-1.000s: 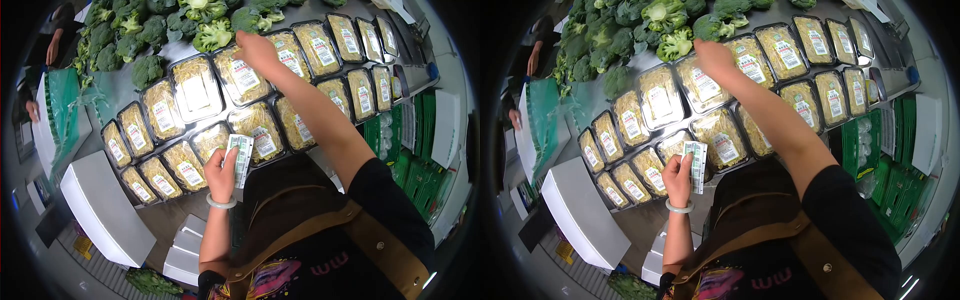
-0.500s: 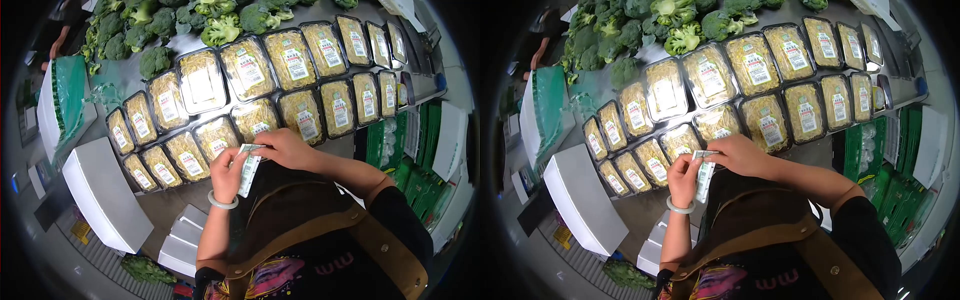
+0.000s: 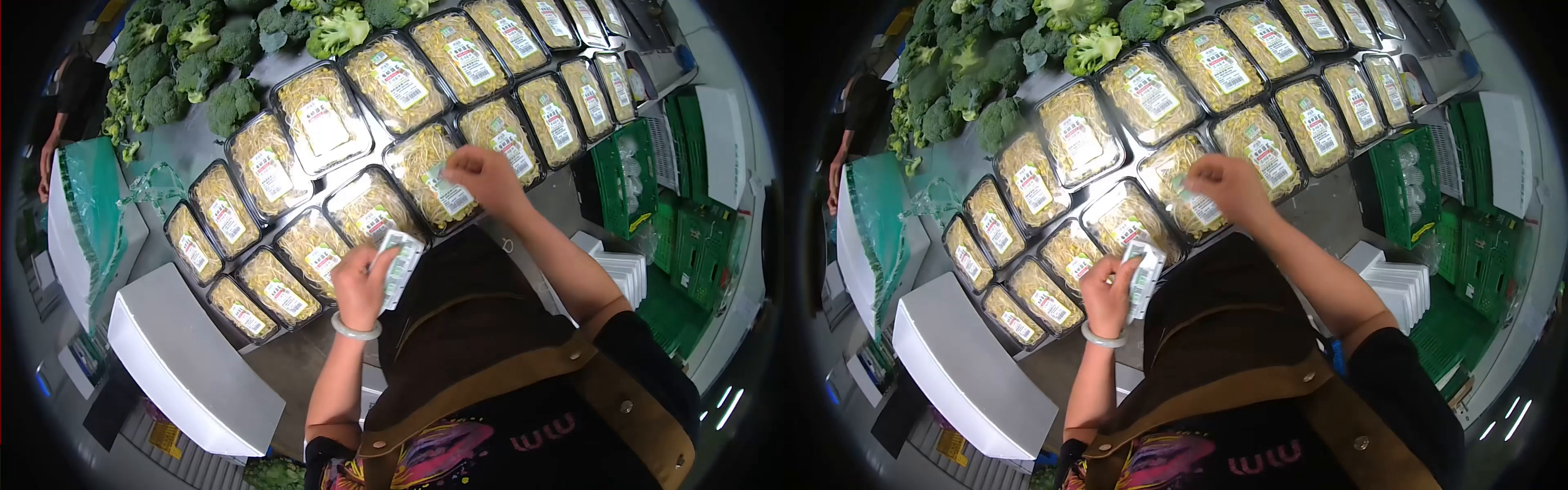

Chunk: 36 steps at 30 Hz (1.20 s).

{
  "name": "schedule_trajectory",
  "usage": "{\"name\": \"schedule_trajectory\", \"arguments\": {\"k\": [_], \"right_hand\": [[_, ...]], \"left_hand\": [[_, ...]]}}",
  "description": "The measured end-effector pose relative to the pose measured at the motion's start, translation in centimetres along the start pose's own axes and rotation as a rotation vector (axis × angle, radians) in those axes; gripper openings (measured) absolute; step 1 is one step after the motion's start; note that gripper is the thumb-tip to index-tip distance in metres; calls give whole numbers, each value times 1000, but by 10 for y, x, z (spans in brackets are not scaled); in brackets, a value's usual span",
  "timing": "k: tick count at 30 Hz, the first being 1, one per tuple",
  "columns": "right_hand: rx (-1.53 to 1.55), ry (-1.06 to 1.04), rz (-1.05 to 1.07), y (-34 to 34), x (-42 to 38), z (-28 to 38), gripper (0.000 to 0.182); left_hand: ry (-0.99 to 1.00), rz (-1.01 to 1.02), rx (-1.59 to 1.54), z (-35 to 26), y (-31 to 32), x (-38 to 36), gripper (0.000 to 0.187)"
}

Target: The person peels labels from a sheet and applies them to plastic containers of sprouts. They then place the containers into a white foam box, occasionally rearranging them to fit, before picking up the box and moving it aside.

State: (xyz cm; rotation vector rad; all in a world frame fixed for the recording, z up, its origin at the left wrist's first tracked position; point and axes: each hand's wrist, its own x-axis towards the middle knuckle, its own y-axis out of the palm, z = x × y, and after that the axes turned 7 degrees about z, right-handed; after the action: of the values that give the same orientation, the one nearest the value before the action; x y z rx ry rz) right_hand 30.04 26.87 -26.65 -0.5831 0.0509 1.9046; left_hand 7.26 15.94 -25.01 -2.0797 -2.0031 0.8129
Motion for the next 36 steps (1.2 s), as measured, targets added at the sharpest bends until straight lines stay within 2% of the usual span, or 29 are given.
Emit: {"name": "schedule_trajectory", "arguments": {"k": [1, 4, 8, 11, 15, 16, 19, 20, 23, 24, 27, 31, 32, 35, 36], "right_hand": [[59, 70, -45, -2, 8, -6, 14], [-110, 95, -94, 11, 30, -16, 19], [-729, -16, -269, 27, 51, -34, 29], [-803, 103, -379, 32, 38, 1, 34], [-87, -142, -16, 95, 24, 5, 31], [-45, -152, 30, 109, 28, -2, 28], [-344, -224, -105, 134, 39, -11, 30], [-568, -219, -171, 136, 39, -11, 33], [-611, -98, -169, 131, 23, 19, 35], [-374, -40, -45, 137, 13, 29, 33], [1, -198, 324, 176, -25, 52, 30], [-116, -167, 268, 201, -46, 68, 22], [-127, -163, 251, 204, -48, 69, 20], [-239, -169, 304, 210, -47, 65, 17], [-289, -172, 339, 212, -47, 63, 16]], "left_hand": [[12, -26, -21, 10, -9, -4, 29], [-44, -11, -77, 32, -36, -16, 28], [-64, 46, -136, 58, -52, -31, 32], [-49, 52, -126, 60, -65, -39, 32], [-67, 22, -158, 78, -73, -48, 30], [-67, 16, -177, 78, -76, -50, 30], [-64, -8, -188, 75, -84, -54, 27], [-52, -16, -197, 75, -88, -55, 27], [-44, -58, -211, 76, -95, -56, 26], [-53, -72, -224, 81, -96, -55, 25], [-9, -101, -252, 82, -100, -52, 22], [100, -85, -350, 81, -109, -45, 14], [125, -73, -465, 87, -108, -43, 7], [-82, 55, -635, 75, -122, -51, 7], [-123, 101, -538, 81, -126, -54, 9]]}}
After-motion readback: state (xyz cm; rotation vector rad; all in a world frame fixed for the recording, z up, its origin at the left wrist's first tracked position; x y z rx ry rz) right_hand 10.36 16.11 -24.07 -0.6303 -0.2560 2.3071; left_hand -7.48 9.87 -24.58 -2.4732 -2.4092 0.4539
